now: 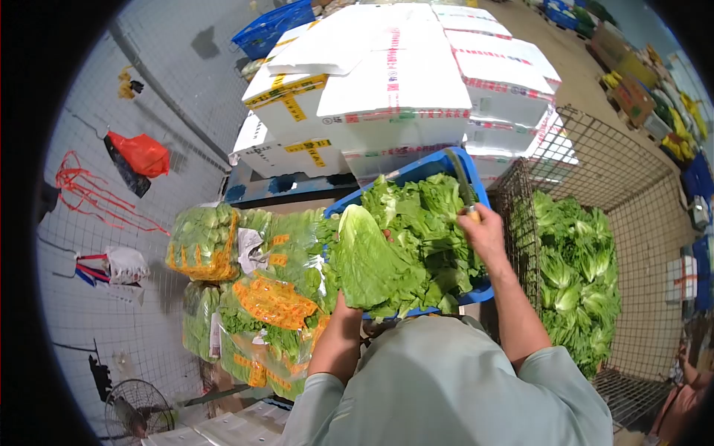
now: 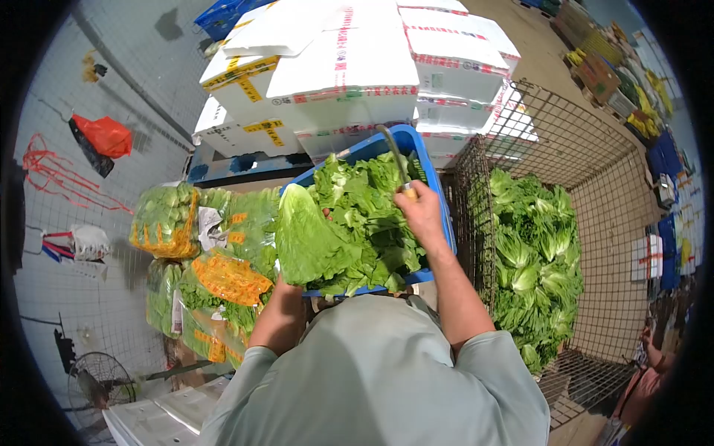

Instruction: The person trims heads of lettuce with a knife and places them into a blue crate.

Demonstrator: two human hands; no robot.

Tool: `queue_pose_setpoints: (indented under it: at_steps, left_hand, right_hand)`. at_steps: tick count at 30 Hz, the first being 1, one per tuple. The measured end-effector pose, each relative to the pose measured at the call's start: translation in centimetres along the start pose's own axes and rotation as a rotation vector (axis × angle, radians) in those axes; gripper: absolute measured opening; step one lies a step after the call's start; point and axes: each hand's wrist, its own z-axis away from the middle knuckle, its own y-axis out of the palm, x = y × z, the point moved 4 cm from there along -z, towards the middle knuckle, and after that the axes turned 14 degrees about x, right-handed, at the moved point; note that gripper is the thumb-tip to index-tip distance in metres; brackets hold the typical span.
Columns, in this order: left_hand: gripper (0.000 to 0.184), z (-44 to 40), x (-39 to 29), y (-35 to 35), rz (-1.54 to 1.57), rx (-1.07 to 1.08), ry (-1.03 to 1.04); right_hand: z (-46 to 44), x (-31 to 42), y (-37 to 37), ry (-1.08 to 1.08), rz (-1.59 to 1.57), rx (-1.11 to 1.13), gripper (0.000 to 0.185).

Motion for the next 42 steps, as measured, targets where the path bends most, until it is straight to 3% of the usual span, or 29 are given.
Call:
queue_pose_setpoints:
  at_steps: [5, 13, 14, 15, 16, 18, 21, 25, 26, 27, 30, 31, 32, 33, 36, 38, 42]
  left_hand:
    - [0.055, -0.2, 0.4, 5.3, -0.131, 0.051, -0.089]
    - [0.056, -1.4, 0.9, 5.1, -0.190, 0.068, -0.187]
    - [0.054, -1.6, 1.0, 4.9, -0.210, 0.023, -0.233]
    - [0.051, -1.9, 1.1, 6.7, -0.264, -0.037, -0.098]
    - [0.051, -1.9, 1.5, 9.0, -0.264, -0.034, -0.106]
    - [0.050, -2.0, 1.9, 9.2, -0.267, -0.002, -0.149]
    - [0.049, -1.9, 2.6, 7.7, -0.259, 0.057, -0.231]
    - [0.048, -2.3, 3.4, 6.4, -0.288, 0.111, -0.399]
    - [0.048, -2.1, 3.8, 6.5, -0.287, 0.095, -0.360]
    - [0.049, -2.1, 3.7, 8.3, -0.276, 0.014, -0.156]
    - [0.050, -1.5, 2.8, 8.4, -0.297, 0.018, -0.232]
    - [0.047, -1.8, 2.9, 8.4, -0.325, -0.088, -0.100]
    - [0.047, -1.8, 2.8, 8.6, -0.324, -0.090, -0.098]
    - [0.045, -1.8, 2.9, 9.0, -0.160, -0.022, -0.122]
    - [0.049, -2.5, 2.8, 4.5, 0.035, -0.003, -0.172]
    - [0.064, -3.0, 2.9, -0.3, 0.103, -0.095, -0.262]
    - [0.065, -4.0, 3.3, -0.3, -0.040, -0.188, -0.247]
  right_hand:
    - [1.0, -1.4, 3.2, 0.066, -0.209, 0.122, 0.008]
    - [2.1, -1.8, 3.4, 0.088, -0.323, 0.086, 0.012]
    - [2.1, -1.6, 3.5, 0.062, -0.330, 0.095, 0.014]
    - [2.2, -1.3, 3.7, 0.038, -0.338, 0.105, 0.017]
    - [2.1, -0.6, 3.9, -0.057, -0.231, 0.122, 0.022]
    - [2.0, 0.2, 5.4, -0.156, -0.315, 0.180, 0.025]
    - [1.6, 2.3, 5.7, -0.372, 0.240, 0.120, 0.018]
    - [0.6, 2.3, 4.4, -0.122, 0.089, 0.102, 0.015]
    - [-0.2, 0.9, 3.6, -0.155, 0.024, 0.022, 0.018]
    - [-1.1, 0.0, 2.5, -0.128, 0.061, -0.022, 0.018]
    - [-1.7, -2.3, 0.3, -0.088, 0.318, -0.104, 0.021]
    - [-1.7, -3.1, 0.0, -0.060, 0.396, -0.115, 0.021]
    - [-1.2, -4.2, 0.0, -0.020, 0.366, -0.122, 0.019]
    - [-0.5, -4.3, 0.2, -0.020, 0.370, -0.115, 0.019]
    - [1.2, -4.9, 1.7, 0.225, -0.075, 0.077, 0.016]
    - [1.8, -4.4, 2.6, 0.230, -0.181, 0.111, 0.016]
    - [1.4, -4.3, 4.0, 0.172, -0.284, 0.130, 0.018]
